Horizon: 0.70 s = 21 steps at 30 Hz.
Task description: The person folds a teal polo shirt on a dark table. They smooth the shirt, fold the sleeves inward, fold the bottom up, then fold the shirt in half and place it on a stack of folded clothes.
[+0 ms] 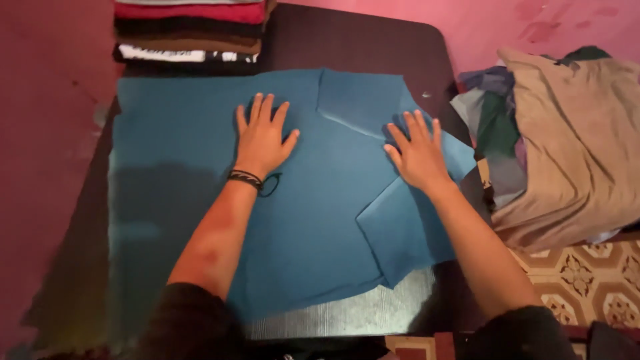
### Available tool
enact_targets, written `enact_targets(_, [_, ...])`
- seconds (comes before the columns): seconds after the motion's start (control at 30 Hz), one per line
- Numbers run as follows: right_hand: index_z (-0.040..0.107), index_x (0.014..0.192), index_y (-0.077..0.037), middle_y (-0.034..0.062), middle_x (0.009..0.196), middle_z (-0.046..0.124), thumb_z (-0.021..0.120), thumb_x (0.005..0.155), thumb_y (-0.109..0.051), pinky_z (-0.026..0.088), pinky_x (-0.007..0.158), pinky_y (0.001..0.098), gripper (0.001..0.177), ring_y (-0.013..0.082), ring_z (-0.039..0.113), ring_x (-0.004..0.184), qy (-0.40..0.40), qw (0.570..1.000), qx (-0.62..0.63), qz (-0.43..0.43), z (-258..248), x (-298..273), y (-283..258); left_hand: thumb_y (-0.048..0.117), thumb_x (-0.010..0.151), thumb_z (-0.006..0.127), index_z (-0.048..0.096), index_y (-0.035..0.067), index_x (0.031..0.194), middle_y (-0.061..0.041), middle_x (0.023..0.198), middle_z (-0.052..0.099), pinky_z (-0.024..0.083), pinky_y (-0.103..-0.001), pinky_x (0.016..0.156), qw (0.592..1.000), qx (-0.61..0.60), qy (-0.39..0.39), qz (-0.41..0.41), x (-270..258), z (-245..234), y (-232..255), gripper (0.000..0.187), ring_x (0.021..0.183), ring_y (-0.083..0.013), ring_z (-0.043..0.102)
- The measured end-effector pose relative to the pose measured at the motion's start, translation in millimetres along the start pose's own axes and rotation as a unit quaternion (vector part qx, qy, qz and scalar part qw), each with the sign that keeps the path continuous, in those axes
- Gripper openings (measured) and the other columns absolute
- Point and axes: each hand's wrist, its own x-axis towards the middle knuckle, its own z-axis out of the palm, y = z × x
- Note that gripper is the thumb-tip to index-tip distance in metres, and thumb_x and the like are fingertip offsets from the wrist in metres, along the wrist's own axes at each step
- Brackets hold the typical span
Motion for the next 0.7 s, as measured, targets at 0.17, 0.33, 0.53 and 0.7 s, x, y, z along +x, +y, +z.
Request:
enact_targets(0.17, [0.066, 0.136, -0.011, 0.0225, 0.148, 0.053, 0.071, 0.097, -0.03, 0.029, 0.117, 0.0652, 0.044, 0.0431, 0.042, 0.148, 0.055, 0.994, 0.088, -0.028, -36, -43, -29, 0.042, 0.086, 0.071, 0.062, 0.018, 0.133, -0.012, 0.129, 0.056, 0.037, -0.061, 0.107, 0.998, -0.002, 0.012, 0.06, -49, -8, 3, 0.053, 0.131, -0.033, 0.051])
enact_targets(0.33, [0.065, 0.134, -0.013, 0.0185, 0.149, 0.05, 0.07, 0.095, -0.028, 0.031, 0.119, 0.061, 0.042, 0.0414, 0.038, 0.151, -0.002, 0.982, 0.187, -0.031, -72, -122, -51, 0.047, 0.096, 0.062, 0.058, 0.014, 0.141, -0.02, 0.145, 0.052, 0.029, -0.063, 0.116, 0.988, -0.056, -0.081, 0.117, -134, -92, 28, 0.056, 0.144, -0.0385, 0.044])
enact_targets(0.53, [0.07, 0.128, -0.015, 0.0126, 0.138, 0.057, 0.073, 0.092, -0.026, 0.042, 0.117, 0.0489, 0.038, 0.0361, 0.053, 0.14, -0.01, 0.969, 0.245, 0.006, -87, -196, -38, 0.047, 0.098, 0.061, 0.056, 0.011, 0.143, -0.025, 0.158, 0.04, 0.02, -0.065, 0.119, 0.964, -0.089, -0.213, 0.133, -209, -159, 29, 0.058, 0.151, -0.042, 0.031])
enact_targets(0.7, [0.073, 0.122, -0.01, 0.0108, 0.144, 0.058, 0.074, 0.086, -0.031, 0.031, 0.125, 0.0583, 0.042, 0.0329, 0.044, 0.15, -0.087, 0.942, 0.325, 0.003, -127, -214, -57, 0.064, 0.094, 0.06, 0.048, 0.011, 0.151, -0.022, 0.164, 0.028, 0.008, -0.062, 0.122, 0.955, -0.164, -0.187, 0.158, -256, -195, 45, 0.079, 0.155, -0.0401, 0.018])
